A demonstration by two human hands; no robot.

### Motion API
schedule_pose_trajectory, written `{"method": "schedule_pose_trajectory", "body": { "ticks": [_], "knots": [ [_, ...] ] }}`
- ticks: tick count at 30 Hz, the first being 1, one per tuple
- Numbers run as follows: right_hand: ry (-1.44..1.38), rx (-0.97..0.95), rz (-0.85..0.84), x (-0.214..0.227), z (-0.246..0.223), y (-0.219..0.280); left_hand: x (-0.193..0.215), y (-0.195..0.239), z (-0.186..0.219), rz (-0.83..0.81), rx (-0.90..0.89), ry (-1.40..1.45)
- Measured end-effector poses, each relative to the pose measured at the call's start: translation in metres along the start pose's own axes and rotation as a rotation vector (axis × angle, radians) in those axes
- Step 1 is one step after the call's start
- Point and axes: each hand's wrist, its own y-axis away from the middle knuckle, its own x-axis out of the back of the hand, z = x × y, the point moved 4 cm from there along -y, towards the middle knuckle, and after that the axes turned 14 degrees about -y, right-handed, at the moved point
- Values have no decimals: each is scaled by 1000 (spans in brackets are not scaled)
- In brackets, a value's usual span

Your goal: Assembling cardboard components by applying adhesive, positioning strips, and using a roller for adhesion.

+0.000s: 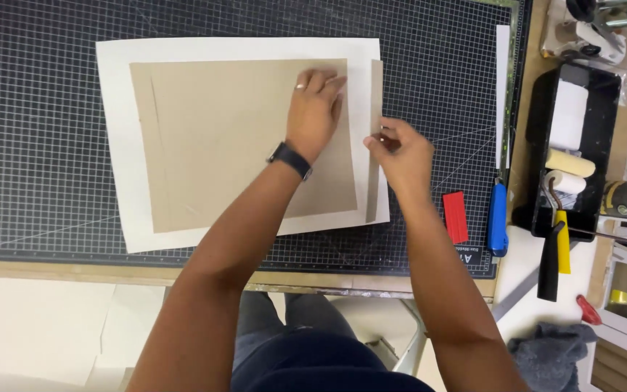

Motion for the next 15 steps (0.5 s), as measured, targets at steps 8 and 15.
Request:
{"method": "schedule_pose_trajectory", "body": {
  "ticks": [8,15],
  "knots": [
    [493,6,-53,-36,45,-35,-43,-12,-15,225,-243,-116],
    [534,60,-87,-46,37,-37,-58,-11,-22,223,-165,-230]
  ]
}}
